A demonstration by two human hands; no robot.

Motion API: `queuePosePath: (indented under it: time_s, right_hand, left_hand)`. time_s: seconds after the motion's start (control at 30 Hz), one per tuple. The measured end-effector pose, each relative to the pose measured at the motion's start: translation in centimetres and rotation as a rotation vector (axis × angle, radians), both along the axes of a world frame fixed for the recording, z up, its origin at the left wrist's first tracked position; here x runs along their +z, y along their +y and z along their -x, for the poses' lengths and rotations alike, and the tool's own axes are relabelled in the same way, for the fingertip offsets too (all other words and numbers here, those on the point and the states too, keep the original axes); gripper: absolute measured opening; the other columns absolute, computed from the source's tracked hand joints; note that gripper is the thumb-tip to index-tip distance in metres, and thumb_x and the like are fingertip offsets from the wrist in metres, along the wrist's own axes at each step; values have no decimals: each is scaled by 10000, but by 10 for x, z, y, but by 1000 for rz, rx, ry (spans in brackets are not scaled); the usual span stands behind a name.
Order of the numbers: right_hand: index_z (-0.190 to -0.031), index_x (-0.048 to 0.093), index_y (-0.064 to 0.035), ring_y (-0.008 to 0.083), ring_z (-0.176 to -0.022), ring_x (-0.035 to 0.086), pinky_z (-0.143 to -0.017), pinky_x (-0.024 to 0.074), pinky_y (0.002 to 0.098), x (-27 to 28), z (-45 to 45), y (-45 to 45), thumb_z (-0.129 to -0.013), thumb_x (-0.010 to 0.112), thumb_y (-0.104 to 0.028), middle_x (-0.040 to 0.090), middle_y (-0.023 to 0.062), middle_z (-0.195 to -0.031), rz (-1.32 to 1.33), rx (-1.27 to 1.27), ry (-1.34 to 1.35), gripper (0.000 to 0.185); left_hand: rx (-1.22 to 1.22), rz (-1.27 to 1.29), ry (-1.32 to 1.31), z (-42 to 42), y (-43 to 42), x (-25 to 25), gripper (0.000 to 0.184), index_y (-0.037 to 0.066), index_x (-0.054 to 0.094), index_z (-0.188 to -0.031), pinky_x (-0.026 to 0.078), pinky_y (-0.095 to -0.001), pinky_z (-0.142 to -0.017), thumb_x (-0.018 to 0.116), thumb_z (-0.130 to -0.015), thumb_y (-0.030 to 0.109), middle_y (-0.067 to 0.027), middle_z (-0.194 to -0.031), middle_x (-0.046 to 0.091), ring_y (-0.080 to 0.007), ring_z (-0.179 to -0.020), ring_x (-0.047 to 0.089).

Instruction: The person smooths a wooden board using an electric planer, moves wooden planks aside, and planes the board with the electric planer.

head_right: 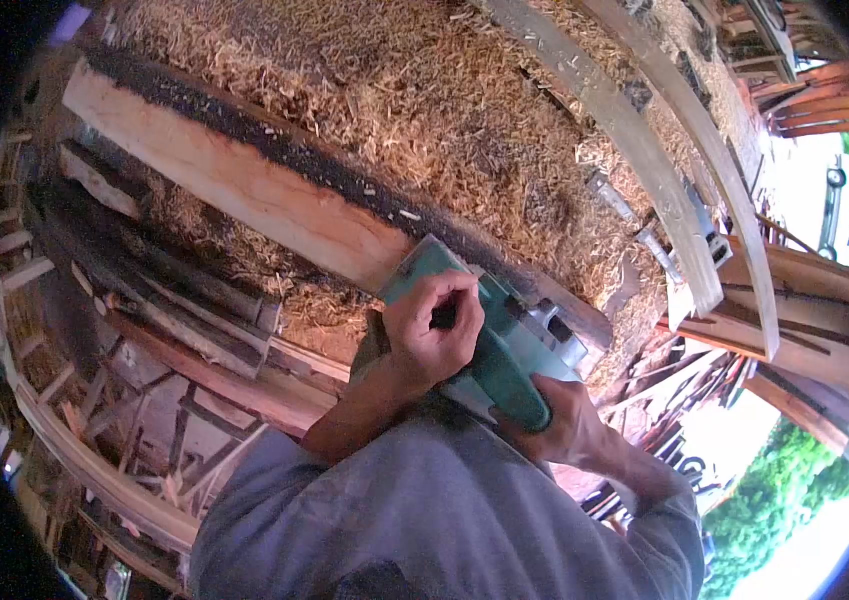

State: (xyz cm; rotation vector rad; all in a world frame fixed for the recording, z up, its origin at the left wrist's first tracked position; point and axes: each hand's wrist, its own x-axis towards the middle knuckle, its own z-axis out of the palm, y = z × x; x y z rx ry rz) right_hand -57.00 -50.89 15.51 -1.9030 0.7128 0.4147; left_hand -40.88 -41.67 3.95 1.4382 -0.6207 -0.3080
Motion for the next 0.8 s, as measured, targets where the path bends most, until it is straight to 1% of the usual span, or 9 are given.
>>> queuePosePath:
  time_s: [0.03,0.17,0.3,0.47,0.53,0.57,0.63,0.77,0.8]
  right_hand:
    - [-844,627,-2,235,-597,687,-514,518,371,-1,-4,0,-802,815,-216,673,149,-699,-2,-12,-2,288]
    - [-834,617,-12,297,-585,685,-523,516,393,1,-21,4,-786,815,-199,653,157,-676,31,47,-26,277]
    - [-829,609,-7,322,-595,688,-520,515,405,0,-34,7,-786,813,-213,650,175,-673,34,39,-25,293]
    - [-813,596,-7,350,-603,686,-513,514,417,1,-52,8,-784,814,-229,648,191,-673,-1,13,23,313]
    - [-806,588,-10,362,-598,679,-514,514,424,-3,-58,9,-784,814,-230,641,193,-664,9,48,-28,316]
    - [-806,588,-10,362,-598,679,-514,514,424,-5,-62,8,-784,814,-230,641,193,-664,9,44,-29,316]
    - [-839,634,-9,265,-554,687,-487,514,380,-7,-71,9,-774,813,-160,654,139,-636,40,96,-91,243]
    - [-844,637,-11,269,-555,687,-488,517,379,-5,-93,17,-778,809,-156,655,133,-637,33,103,-57,235]
    - [-837,614,-9,319,-586,685,-511,521,406,-7,-95,20,-781,810,-191,649,164,-661,13,90,-57,274]
  left_hand:
    - [0,-14,26,-3,2,0,216,25,653,-1035,559,-331,-653,706,-831,-19,-134,-872,700,-266,-728,705]
    - [-17,-51,67,-18,12,5,194,7,661,-1028,563,-303,-660,716,-842,-9,-133,-878,709,-220,-733,710]
    - [16,-31,25,-30,14,2,190,3,657,-1024,558,-298,-640,716,-844,-10,-132,-874,708,-203,-725,707]
    - [6,-42,58,-48,17,2,195,6,653,-1027,545,-287,-615,712,-843,-20,-114,-854,702,-188,-690,690]
    - [10,-44,29,-58,19,1,198,7,653,-1030,544,-286,-615,711,-842,-21,-113,-851,701,-188,-684,686]
    - [15,-44,-1,-63,21,0,202,9,653,-1033,543,-286,-616,710,-842,-21,-112,-847,700,-187,-678,683]
    - [11,-49,-10,-74,25,1,203,9,654,-1033,544,-288,-621,708,-841,-23,-113,-853,701,-190,-682,685]
    - [-13,-70,36,-96,35,4,204,10,659,-1032,551,-291,-640,707,-836,-25,-121,-883,705,-198,-703,690]
    - [-14,-64,41,-102,36,3,204,10,659,-1032,551,-291,-640,707,-836,-25,-121,-883,705,-198,-703,690]
